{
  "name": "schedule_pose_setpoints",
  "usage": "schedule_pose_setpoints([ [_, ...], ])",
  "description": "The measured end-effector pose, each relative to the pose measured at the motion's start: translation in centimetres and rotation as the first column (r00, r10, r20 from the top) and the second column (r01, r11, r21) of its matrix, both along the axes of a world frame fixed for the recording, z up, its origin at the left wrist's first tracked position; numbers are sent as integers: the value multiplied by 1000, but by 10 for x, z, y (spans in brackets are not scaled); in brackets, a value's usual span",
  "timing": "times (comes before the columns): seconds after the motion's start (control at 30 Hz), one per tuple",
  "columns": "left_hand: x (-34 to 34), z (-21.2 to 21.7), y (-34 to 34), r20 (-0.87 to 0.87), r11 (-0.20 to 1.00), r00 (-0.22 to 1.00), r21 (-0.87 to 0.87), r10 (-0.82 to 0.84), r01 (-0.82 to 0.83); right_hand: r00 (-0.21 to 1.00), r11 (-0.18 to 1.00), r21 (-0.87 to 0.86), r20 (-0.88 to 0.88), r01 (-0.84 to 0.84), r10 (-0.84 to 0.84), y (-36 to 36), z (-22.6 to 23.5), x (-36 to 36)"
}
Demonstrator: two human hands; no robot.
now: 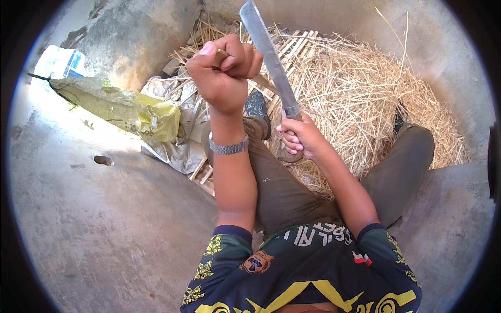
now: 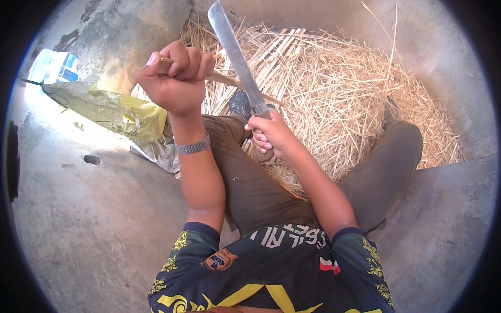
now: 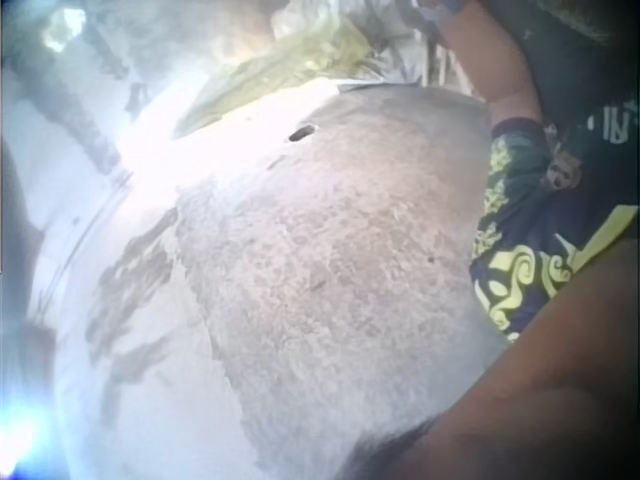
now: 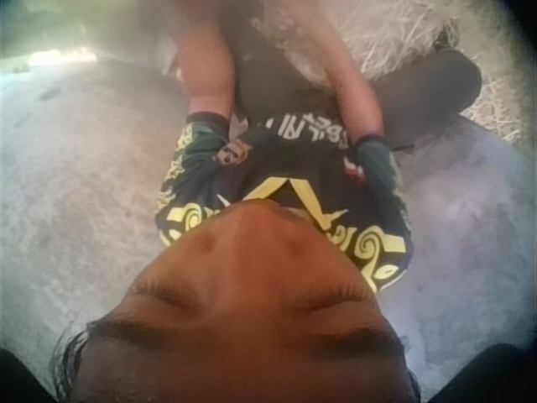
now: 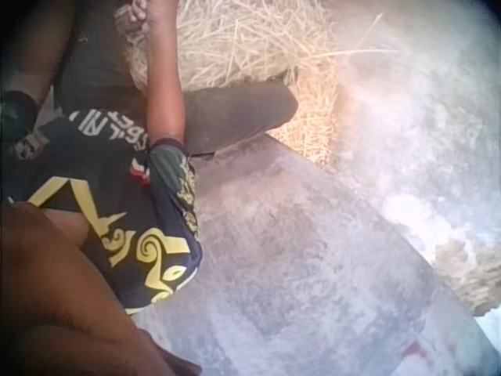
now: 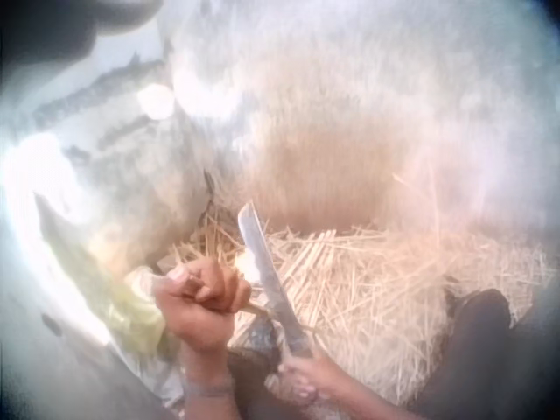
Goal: The person sits on the floor and uses a large knife to split long bamboo strips into thinner pieces. They hold the bamboo with one hand and repeatedly strike it with the knife to separate the layers, dropping the finished pieces onto a pile.
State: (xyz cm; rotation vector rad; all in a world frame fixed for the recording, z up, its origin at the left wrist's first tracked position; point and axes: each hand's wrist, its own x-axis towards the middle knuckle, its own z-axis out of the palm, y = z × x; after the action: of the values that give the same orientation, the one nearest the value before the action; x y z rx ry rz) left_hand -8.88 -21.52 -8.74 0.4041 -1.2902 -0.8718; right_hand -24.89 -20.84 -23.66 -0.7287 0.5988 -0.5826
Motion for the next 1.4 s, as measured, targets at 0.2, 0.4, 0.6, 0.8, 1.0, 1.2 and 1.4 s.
schedule_pose_setpoints([
  [0.2, -6, 1, -2, -10, 999, 999, 11, 47, -47, 988, 998, -62, 153, -5, 14, -9, 22, -19],
  [0.4, 1, -1, 0, 1, 999, 999, -3, 50, -50, 967, 996, -93, 254, -7, 30, -3, 51, -33],
  [0.6, 0, -1, -1, 4, 1000, 1000, 6, 24, -24, 964, 972, -233, 263, 14, 49, 5, 62, -39],
  [0.8, -2, 0, -1, 19, 999, 999, 13, 31, -31, 960, 974, -228, 273, 0, 64, 9, 67, -40],
  [1.0, 0, -1, -2, 2, 999, 999, 17, 44, -44, 954, 977, -214, 292, 0, 64, 9, 70, -42],
  [1.2, -1, 0, -1, 37, 999, 999, 10, 39, -39, 956, 972, -223, 294, 72, -3, 12, 76, -42],
  [1.4, -5, 2, 0, 55, 999, 997, 25, 46, -47, 966, 964, -248, 257, 98, -32, 16, 82, -42],
])
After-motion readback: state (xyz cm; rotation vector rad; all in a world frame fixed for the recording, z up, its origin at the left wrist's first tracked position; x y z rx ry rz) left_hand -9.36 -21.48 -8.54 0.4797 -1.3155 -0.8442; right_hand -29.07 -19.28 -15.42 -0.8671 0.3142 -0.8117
